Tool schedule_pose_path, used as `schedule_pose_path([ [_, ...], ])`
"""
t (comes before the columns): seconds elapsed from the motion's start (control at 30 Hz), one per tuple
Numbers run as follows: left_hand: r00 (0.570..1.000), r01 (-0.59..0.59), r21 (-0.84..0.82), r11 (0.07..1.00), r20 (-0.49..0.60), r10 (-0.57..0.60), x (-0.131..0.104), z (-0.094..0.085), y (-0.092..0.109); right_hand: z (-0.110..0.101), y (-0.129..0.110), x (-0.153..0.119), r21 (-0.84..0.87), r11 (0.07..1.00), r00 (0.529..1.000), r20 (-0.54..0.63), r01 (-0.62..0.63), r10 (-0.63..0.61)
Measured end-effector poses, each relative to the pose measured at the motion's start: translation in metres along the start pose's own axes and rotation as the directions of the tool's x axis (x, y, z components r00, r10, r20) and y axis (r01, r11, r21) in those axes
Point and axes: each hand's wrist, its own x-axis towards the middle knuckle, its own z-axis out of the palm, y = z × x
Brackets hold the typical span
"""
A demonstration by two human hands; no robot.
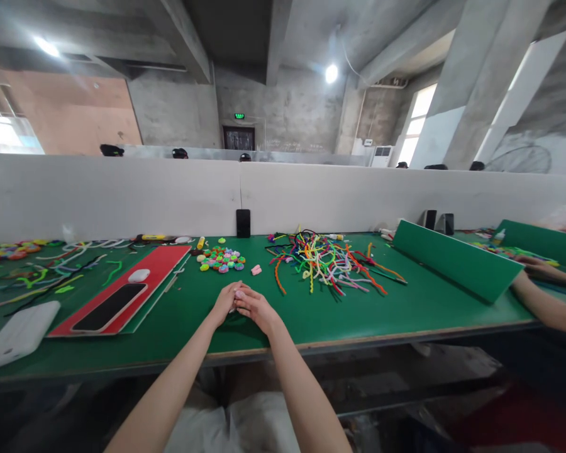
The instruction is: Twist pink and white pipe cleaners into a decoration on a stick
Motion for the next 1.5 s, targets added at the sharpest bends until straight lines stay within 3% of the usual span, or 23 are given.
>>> schedule_pose_path([
  [0.17,0.989,-0.061,0.038,0.997,-0.132,0.066,0.005,-0.005,-0.007,0.0,0.002,0.007,0.124,0.992,0.995,0.103,-0.033,0.02],
  [0.43,1.0,-0.012,0.011,1.0,-0.015,0.012,0.0,-0.002,-0.006,-0.001,0.008,0.0,0.141,0.99,0.996,0.092,0.01,-0.023],
  [0.77,0.998,-0.044,-0.017,0.999,0.054,0.045,0.002,-0.004,-0.009,-0.005,0.013,0.002,0.164,0.986,0.999,0.039,0.023,-0.03],
  [1.23,0.997,-0.073,0.022,0.997,0.001,0.073,0.02,0.008,-0.017,-0.014,0.018,0.01,0.191,0.98,0.998,-0.043,0.057,-0.05],
  [1.5,0.998,-0.052,0.005,0.999,-0.04,0.052,0.015,0.005,-0.012,-0.006,0.014,0.002,0.177,0.984,0.997,0.055,0.035,-0.045],
])
